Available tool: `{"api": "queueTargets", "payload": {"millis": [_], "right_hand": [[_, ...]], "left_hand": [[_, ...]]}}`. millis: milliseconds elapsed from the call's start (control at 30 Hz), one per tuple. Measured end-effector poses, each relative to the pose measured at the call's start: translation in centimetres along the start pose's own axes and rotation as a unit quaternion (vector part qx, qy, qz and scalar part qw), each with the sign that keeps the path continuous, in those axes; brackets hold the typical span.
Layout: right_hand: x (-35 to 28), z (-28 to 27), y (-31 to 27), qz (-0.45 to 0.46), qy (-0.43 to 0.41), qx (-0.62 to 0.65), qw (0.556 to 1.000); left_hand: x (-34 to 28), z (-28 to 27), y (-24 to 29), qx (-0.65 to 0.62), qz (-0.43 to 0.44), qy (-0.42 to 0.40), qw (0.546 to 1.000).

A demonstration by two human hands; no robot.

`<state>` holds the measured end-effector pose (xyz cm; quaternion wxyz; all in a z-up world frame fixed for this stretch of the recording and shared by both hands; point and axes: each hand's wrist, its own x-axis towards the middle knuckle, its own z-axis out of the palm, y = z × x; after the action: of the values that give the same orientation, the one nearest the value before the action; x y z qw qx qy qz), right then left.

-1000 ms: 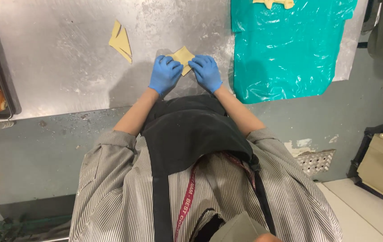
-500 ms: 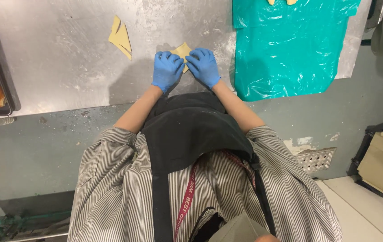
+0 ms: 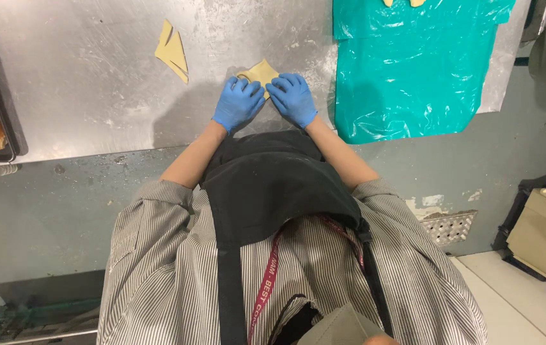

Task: Fold square pieces of pastry dough into specific shapes and arrange them on a tray.

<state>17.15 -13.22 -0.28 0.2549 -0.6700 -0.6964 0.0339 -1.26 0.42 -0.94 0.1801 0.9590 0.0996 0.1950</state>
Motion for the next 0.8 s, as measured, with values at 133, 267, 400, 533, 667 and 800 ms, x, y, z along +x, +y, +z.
{"api": "queueTargets", "payload": {"millis": [133,267,400,533,667,800], "right_hand": [[0.0,-0.1,-0.4,-0.011,-0.019,-0.009,1.0],[-0.5,0.2,-0.4,-0.006,-0.002,0.014,1.0],[-0.9,1.1,-0.5,-0.035,-0.001,-0.009,0.999],[-0.7,1.7,-0.2,-0.041,-0.049,-0.012,0.998],[-0.2,1.3,-0.2,-0.023,-0.018,0.065,0.997],[1.3,0.2,0.2,0.059,-0.016,0.154,0.986]], "left_hand": [[-0.5,0.0,-0.4,0.033,0.034,-0.039,0.998],[-0.8,-0.5,-0.3,0.023,0.045,-0.032,0.998],[-1.1,-0.7,-0.4,0.007,0.055,-0.023,0.998],[-0.3,-2.4,-0.5,-0.018,-0.015,0.021,0.999],[-0.1,-3.1,-0.4,-0.06,-0.013,0.0,0.998],[0.5,-2.1,-0.1,-0.073,-0.051,0.003,0.996]]}}
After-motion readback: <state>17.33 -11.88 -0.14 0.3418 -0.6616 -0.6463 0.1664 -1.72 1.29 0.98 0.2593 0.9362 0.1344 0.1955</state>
